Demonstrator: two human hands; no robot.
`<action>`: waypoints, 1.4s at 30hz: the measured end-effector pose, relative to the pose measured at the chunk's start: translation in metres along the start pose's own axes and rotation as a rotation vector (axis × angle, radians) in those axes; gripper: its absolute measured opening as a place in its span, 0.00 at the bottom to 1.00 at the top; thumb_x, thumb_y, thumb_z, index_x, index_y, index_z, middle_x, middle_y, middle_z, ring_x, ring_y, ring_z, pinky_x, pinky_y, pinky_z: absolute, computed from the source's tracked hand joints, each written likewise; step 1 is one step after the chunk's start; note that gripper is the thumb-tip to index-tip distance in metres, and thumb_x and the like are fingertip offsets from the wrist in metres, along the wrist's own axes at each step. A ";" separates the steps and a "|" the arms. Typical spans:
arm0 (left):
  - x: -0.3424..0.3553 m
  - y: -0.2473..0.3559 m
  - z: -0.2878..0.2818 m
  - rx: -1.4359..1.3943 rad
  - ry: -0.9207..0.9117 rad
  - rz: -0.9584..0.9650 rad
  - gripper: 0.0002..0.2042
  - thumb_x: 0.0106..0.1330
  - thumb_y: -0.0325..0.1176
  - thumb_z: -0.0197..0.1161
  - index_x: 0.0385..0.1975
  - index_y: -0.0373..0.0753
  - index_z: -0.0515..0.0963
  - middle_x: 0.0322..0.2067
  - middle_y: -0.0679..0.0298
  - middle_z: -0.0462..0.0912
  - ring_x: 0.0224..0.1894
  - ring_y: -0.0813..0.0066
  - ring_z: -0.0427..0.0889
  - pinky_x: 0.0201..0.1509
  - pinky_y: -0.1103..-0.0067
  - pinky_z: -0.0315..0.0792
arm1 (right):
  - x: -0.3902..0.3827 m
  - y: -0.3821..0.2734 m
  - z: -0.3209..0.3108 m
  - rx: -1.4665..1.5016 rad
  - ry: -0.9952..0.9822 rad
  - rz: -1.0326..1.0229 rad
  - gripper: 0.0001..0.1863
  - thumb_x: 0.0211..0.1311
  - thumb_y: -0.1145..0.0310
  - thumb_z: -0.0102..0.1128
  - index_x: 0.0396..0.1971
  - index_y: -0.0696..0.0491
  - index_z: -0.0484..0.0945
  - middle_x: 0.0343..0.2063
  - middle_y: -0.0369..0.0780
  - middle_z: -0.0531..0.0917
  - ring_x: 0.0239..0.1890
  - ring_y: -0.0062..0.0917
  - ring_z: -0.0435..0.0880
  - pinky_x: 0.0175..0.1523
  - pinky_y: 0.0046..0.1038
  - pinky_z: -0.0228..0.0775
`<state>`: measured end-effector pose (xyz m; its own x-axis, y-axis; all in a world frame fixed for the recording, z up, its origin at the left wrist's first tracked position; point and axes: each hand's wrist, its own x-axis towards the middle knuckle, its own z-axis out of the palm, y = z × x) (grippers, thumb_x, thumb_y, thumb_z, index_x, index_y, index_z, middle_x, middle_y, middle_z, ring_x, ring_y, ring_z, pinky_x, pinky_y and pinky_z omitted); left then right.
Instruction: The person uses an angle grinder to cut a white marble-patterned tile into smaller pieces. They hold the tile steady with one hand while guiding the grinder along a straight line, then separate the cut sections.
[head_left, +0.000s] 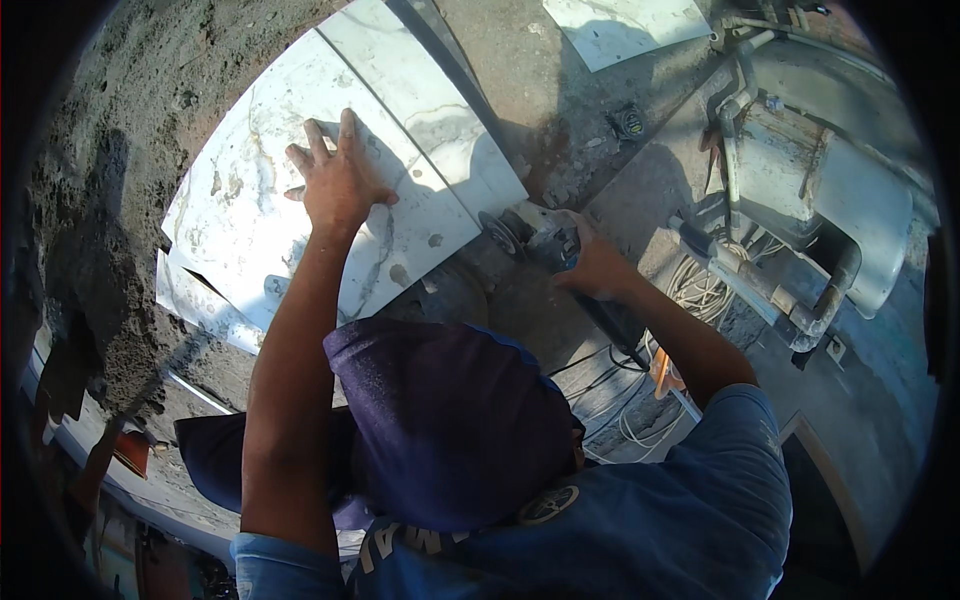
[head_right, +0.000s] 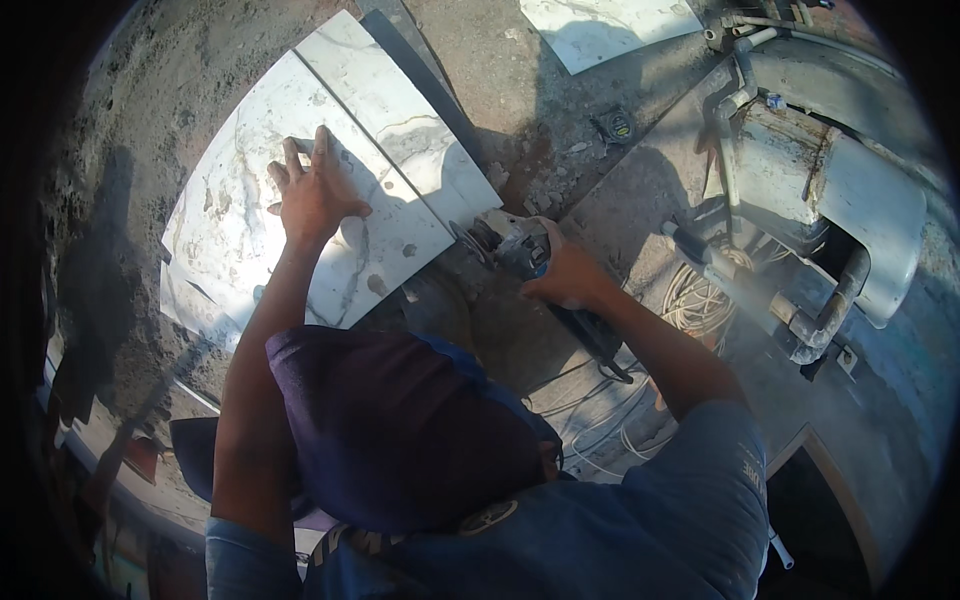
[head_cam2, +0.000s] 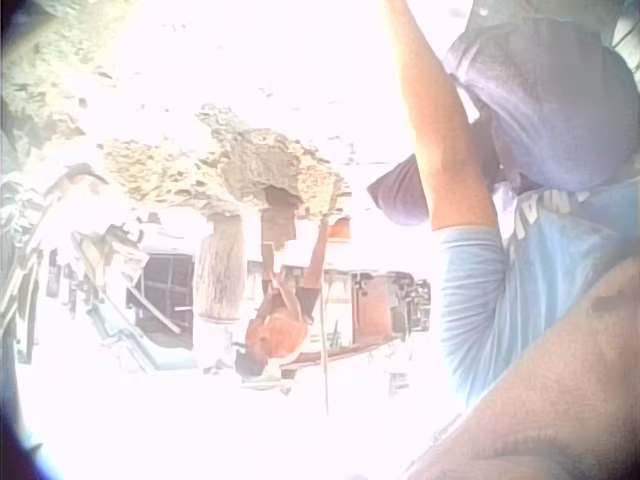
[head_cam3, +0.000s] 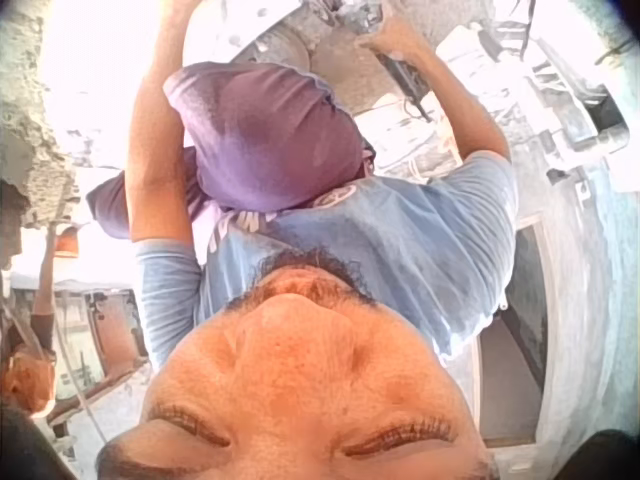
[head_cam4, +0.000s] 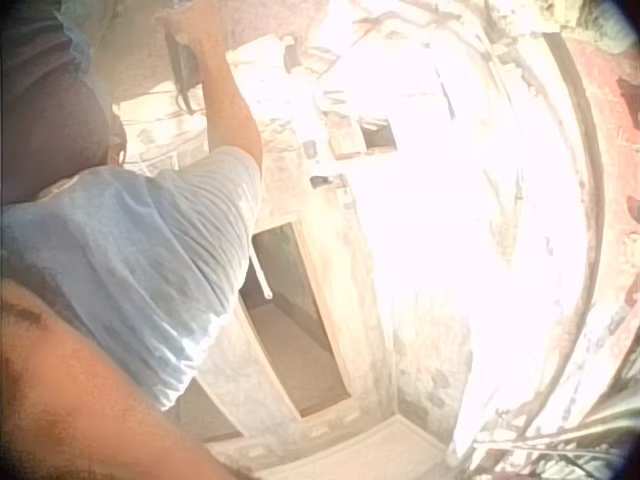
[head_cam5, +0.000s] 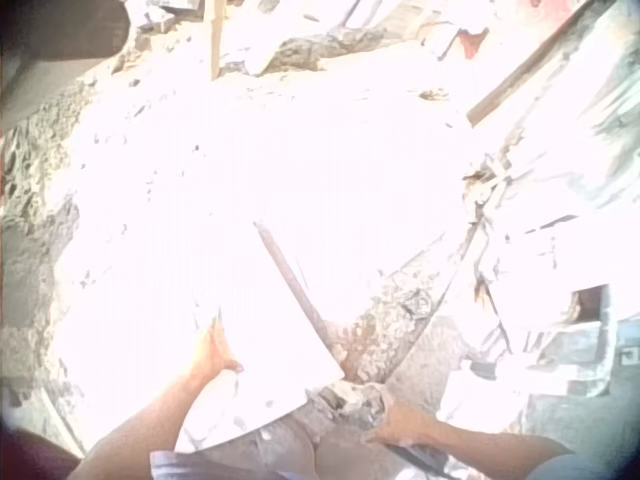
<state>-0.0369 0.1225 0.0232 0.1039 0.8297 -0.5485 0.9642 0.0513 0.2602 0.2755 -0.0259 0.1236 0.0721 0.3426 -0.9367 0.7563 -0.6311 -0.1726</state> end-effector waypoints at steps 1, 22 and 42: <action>0.000 -0.001 0.000 -0.003 0.001 -0.001 0.66 0.32 0.40 0.89 0.77 0.64 0.52 0.78 0.48 0.46 0.76 0.27 0.46 0.60 0.24 0.63 | 0.001 0.002 0.001 0.003 0.001 -0.003 0.64 0.40 0.56 0.81 0.76 0.52 0.48 0.61 0.59 0.75 0.63 0.52 0.76 0.67 0.41 0.69; 0.000 0.001 -0.004 -0.012 -0.032 -0.017 0.66 0.33 0.39 0.89 0.77 0.65 0.51 0.79 0.50 0.44 0.76 0.26 0.45 0.62 0.25 0.61 | -0.004 -0.006 0.006 -0.060 0.020 0.009 0.67 0.41 0.56 0.79 0.78 0.52 0.43 0.49 0.58 0.84 0.52 0.50 0.84 0.60 0.40 0.75; -0.002 0.005 -0.009 0.027 -0.031 -0.012 0.67 0.31 0.40 0.89 0.78 0.62 0.51 0.78 0.44 0.46 0.75 0.25 0.48 0.63 0.29 0.63 | 0.004 -0.007 0.010 -0.068 0.054 -0.014 0.67 0.40 0.56 0.80 0.77 0.55 0.44 0.56 0.60 0.78 0.59 0.52 0.79 0.65 0.40 0.71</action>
<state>-0.0348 0.1258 0.0324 0.0996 0.8116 -0.5757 0.9715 0.0458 0.2327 0.2635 -0.0270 0.1183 0.0949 0.3888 -0.9164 0.7997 -0.5780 -0.1624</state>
